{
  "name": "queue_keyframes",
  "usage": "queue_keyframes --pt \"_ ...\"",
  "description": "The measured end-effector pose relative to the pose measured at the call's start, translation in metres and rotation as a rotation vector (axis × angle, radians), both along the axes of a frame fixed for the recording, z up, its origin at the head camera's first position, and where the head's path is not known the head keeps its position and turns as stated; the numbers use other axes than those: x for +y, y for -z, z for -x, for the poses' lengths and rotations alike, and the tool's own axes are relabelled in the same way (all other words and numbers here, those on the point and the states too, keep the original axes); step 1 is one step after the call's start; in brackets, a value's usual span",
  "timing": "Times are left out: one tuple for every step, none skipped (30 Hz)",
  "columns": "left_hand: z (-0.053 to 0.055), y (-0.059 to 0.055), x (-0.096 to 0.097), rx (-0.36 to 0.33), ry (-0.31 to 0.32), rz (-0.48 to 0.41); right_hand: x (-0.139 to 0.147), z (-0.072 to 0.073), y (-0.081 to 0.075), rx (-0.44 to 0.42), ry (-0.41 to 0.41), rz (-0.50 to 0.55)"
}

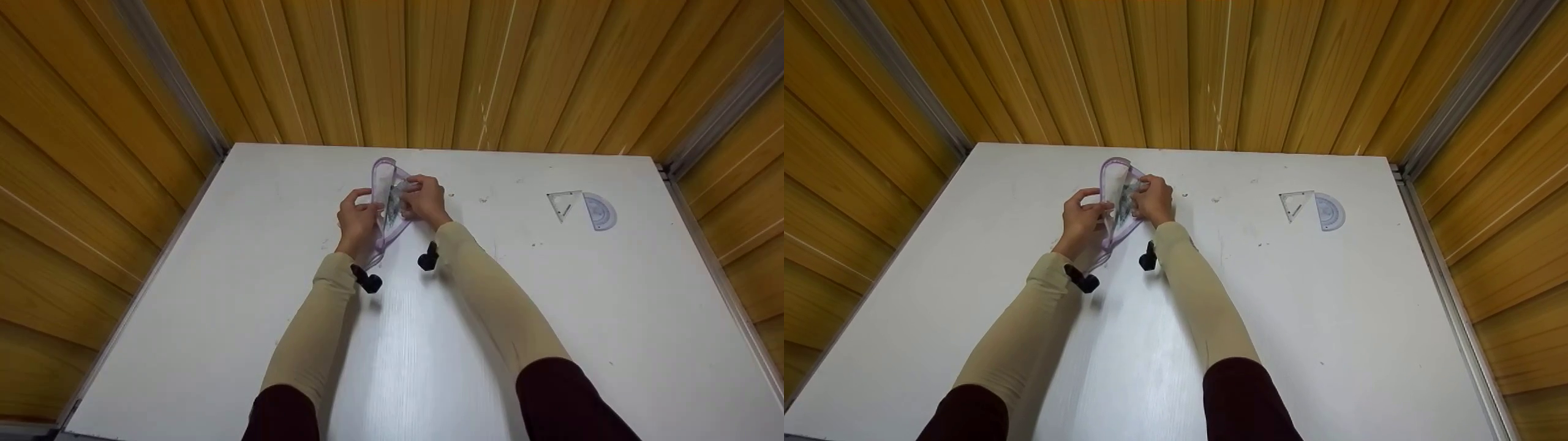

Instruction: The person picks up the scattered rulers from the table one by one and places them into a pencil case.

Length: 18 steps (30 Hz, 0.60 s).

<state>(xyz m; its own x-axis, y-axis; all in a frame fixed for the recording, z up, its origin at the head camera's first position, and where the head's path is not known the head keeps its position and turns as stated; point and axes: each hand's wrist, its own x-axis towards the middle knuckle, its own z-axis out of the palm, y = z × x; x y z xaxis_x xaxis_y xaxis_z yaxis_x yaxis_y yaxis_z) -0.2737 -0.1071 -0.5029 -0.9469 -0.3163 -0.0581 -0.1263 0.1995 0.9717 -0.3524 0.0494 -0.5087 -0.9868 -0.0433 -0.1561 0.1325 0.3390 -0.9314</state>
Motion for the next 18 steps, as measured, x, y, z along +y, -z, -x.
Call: queue_keyframes --pt "-0.0001 -0.0001 0.0001 0.001 0.002 -0.001 -0.0005 0.0003 0.0004 0.000 0.003 -0.002" --pt "-0.0002 -0.0003 0.0003 0.002 0.003 -0.001 -0.0010 0.0002 0.0008 0.001 0.003 -0.004" --pt "-0.0004 -0.0005 0.0005 0.001 0.003 -0.004 -0.0014 0.0002 0.0009 -0.001 0.003 -0.003" --pt "-0.0004 -0.0005 0.0006 -0.001 0.000 -0.005 -0.0022 0.0001 0.0008 -0.011 0.003 0.002" --pt "-0.0002 -0.0005 0.0006 -0.003 -0.002 -0.005 -0.0029 -0.0001 0.0008 -0.020 0.002 0.008" --pt "-0.0002 -0.0006 0.0007 -0.006 -0.004 -0.009 -0.0036 -0.0005 0.0007 -0.028 0.002 0.015" --pt "0.0000 -0.0006 0.0008 -0.009 -0.005 -0.010 -0.0041 -0.0006 0.0007 -0.034 0.002 0.014" --pt "0.0001 -0.0005 0.0009 -0.010 -0.006 -0.011 -0.0046 -0.0009 0.0006 -0.037 0.003 0.014" --pt "0.0005 -0.0003 0.0010 -0.012 -0.007 -0.010 -0.0051 -0.0009 0.0007 -0.040 0.006 0.014" --pt "0.0008 -0.0002 0.0010 -0.013 -0.009 -0.010 -0.0057 -0.0010 0.0007 -0.043 0.008 0.013" --pt "0.0010 -0.0001 0.0011 -0.013 -0.009 -0.013 -0.0063 -0.0010 0.0007 -0.041 0.010 0.011" --pt "0.0011 0.0001 0.0012 -0.014 -0.009 -0.015 -0.0067 -0.0009 0.0008 -0.040 0.010 0.009" --pt "0.0012 0.0002 0.0013 -0.014 -0.009 -0.017 -0.0071 -0.0008 0.0010 -0.038 0.011 0.008" --pt "0.0013 0.0004 0.0013 -0.015 -0.010 -0.020 -0.0074 -0.0009 0.0009 -0.035 0.012 0.008" --pt "0.0013 0.0002 0.0014 -0.015 -0.010 -0.024 -0.0077 -0.0009 0.0010 -0.033 0.013 0.009" --pt "0.0012 0.0002 0.0014 -0.016 -0.010 -0.028 -0.0078 -0.0011 0.0009 -0.031 0.014 0.008" --pt "0.0011 -0.0001 0.0015 -0.018 -0.010 -0.033 -0.0079 -0.0012 0.0009 -0.029 0.014 0.008" --pt "0.0010 -0.0003 0.0015 -0.018 -0.009 -0.034 -0.0080 -0.0013 0.0009 -0.027 0.014 0.008"
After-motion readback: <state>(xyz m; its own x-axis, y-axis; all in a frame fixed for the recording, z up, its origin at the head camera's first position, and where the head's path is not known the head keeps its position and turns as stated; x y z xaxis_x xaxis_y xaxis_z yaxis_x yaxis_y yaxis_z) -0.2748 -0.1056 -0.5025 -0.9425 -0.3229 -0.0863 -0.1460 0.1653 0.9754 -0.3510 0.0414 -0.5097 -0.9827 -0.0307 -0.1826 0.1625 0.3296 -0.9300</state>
